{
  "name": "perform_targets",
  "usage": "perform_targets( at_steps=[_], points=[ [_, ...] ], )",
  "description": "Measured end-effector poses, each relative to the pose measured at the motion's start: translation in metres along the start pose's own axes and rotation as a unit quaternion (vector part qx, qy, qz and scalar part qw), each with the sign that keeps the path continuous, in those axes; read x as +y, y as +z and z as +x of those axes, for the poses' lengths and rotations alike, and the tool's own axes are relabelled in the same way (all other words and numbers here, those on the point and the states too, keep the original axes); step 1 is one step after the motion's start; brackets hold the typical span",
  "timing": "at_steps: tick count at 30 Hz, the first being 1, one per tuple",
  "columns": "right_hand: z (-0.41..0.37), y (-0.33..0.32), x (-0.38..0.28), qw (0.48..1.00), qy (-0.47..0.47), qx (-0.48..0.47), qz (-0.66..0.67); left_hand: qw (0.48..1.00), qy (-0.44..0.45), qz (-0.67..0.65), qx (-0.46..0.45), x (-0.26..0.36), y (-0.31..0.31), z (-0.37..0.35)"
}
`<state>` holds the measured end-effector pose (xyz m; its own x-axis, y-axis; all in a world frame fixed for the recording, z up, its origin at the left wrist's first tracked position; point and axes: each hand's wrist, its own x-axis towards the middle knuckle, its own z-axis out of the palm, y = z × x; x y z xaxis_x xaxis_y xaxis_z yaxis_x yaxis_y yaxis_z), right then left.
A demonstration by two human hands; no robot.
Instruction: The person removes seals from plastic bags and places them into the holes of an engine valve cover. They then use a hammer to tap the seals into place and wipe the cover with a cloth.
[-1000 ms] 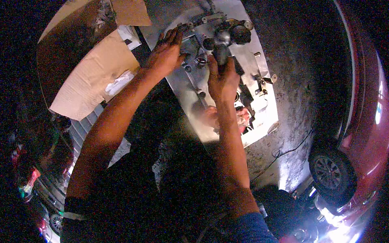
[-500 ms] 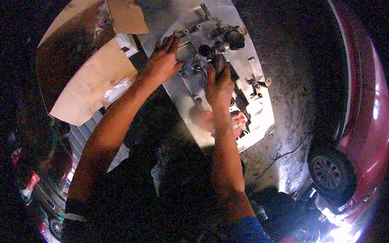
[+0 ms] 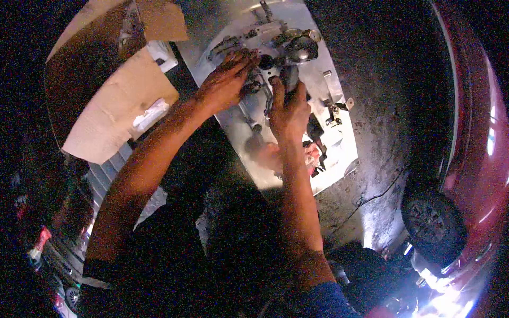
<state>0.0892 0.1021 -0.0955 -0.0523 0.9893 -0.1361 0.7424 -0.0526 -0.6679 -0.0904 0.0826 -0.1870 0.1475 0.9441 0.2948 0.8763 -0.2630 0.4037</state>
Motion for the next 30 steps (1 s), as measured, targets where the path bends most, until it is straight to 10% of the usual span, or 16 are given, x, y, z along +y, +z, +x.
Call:
perform_targets(
  at_steps=[30],
  points=[
    [0.005,0.021,0.028,0.993,-0.072,0.033,-0.090,0.999,0.007,0.049,-0.016,0.003,0.009,-0.002]
  ],
)
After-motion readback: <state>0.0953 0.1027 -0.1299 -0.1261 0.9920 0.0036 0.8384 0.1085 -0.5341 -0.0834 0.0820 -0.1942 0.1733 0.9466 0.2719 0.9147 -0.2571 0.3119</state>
